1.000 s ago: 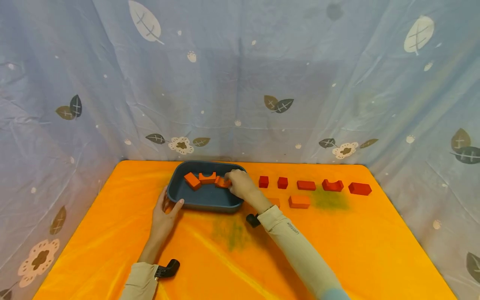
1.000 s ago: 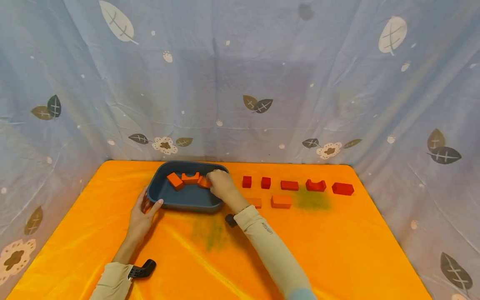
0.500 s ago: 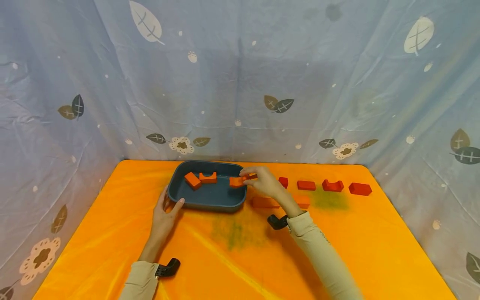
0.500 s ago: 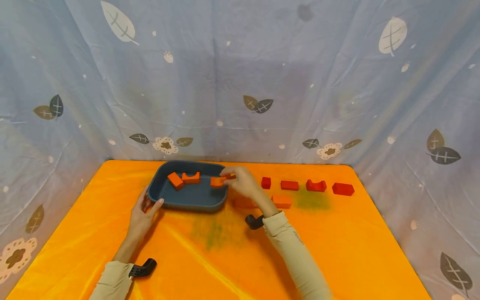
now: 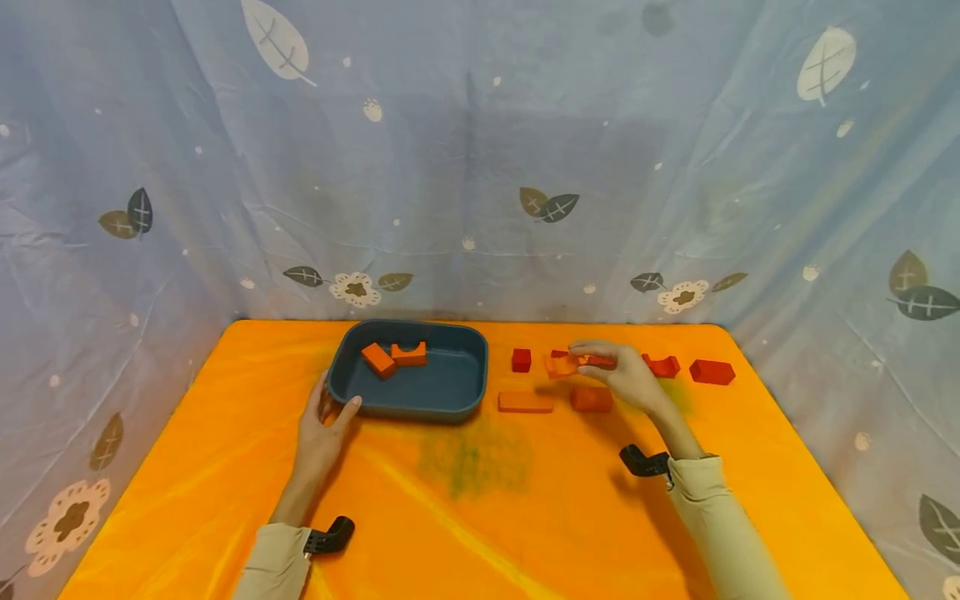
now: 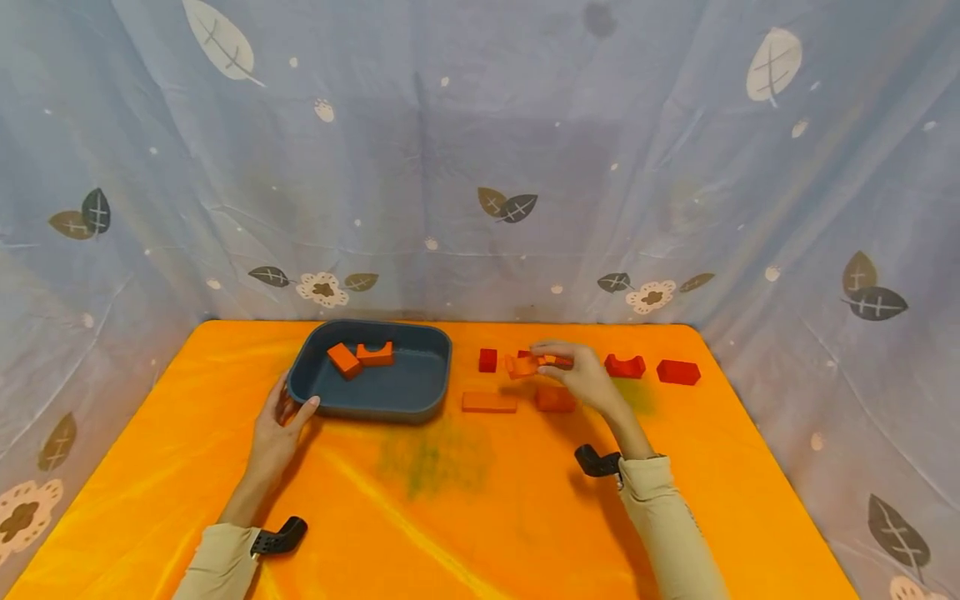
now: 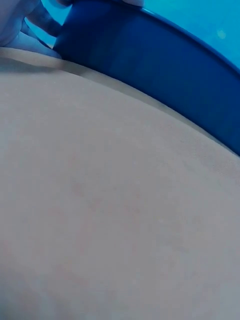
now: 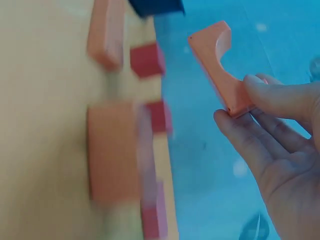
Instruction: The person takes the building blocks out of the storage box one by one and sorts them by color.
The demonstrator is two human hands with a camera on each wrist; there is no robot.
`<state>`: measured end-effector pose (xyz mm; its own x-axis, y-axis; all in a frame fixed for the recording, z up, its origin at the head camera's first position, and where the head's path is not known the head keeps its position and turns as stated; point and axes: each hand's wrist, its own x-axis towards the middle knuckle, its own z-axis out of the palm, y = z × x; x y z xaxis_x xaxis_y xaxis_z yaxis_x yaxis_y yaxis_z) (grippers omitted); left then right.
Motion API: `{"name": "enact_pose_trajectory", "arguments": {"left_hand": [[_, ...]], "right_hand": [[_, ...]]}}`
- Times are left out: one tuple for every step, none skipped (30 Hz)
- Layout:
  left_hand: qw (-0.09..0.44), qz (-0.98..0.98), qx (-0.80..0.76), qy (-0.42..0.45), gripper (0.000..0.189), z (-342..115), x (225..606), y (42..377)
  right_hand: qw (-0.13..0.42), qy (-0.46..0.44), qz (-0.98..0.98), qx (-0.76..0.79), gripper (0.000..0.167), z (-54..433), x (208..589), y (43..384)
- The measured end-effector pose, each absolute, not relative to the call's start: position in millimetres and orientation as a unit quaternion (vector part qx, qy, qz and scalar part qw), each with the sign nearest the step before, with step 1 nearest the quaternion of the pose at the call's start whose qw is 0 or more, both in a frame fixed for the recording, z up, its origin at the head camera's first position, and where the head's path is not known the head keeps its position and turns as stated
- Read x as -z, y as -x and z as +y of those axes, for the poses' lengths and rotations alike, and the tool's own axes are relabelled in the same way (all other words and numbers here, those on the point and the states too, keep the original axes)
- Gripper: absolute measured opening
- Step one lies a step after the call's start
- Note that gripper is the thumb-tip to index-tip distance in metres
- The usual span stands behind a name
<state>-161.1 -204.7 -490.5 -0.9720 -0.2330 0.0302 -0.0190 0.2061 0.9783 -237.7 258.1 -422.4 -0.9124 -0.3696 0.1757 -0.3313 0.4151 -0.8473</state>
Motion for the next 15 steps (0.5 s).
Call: {"name": "enact_pose_trajectory", "arguments": {"left_hand": [[0.086,-0.771,0.626,-0.082,0.081,-205,491,161],[0.085,-0.771,0.626,-0.082,0.081,-205,490,161],[0.084,-0.770,0.626,-0.083,0.081,-205,490,161],[0.083,-0.771,0.626,-0.083,0.081,-205,490,161],[0.082,-0.771,0.625,-0.083,0.082,-205,490,161],[0.081,-0.771,0.626,-0.084,0.082,-205,490,161],[0.080,-0.770,0.627,-0.084,0.082,-205,490,161],[0.079,-0.769,0.628,-0.084,0.082,-205,489,161],[0.077,-0.769,0.629,-0.086,0.081,-205,488,161],[0.075,-0.768,0.630,-0.087,0.081,-205,486,160],[0.072,-0.767,0.632,-0.088,0.081,-205,483,159],[0.068,-0.765,0.634,-0.089,0.081,-204,480,158],[0.065,-0.765,0.635,-0.091,0.081,-203,476,157],[0.061,-0.765,0.635,-0.092,0.080,-201,471,155],[0.059,-0.765,0.635,-0.093,0.080,-199,467,153]], "right_hand": [[0.013,0.204,0.843,0.497,0.034,267,424,236],[0.006,0.197,0.847,0.494,0.034,276,425,233],[-0.002,0.193,0.847,0.495,0.034,286,427,231],[-0.012,0.187,0.849,0.494,0.034,296,429,229],[-0.020,0.180,0.849,0.497,0.034,306,432,227],[-0.031,0.172,0.853,0.491,0.033,315,434,225],[-0.040,0.163,0.859,0.484,0.033,325,436,223],[-0.048,0.156,0.864,0.475,0.033,333,439,222],[-0.054,0.150,0.871,0.464,0.033,341,442,220],[-0.056,0.143,0.878,0.453,0.032,348,445,218],[-0.052,0.141,0.883,0.444,0.032,353,448,216],[-0.048,0.143,0.892,0.425,0.032,357,451,214],[-0.040,0.146,0.899,0.411,0.031,360,454,212],[-0.034,0.151,0.904,0.400,0.031,362,457,210],[-0.028,0.154,0.907,0.391,0.031,363,459,208]]}}
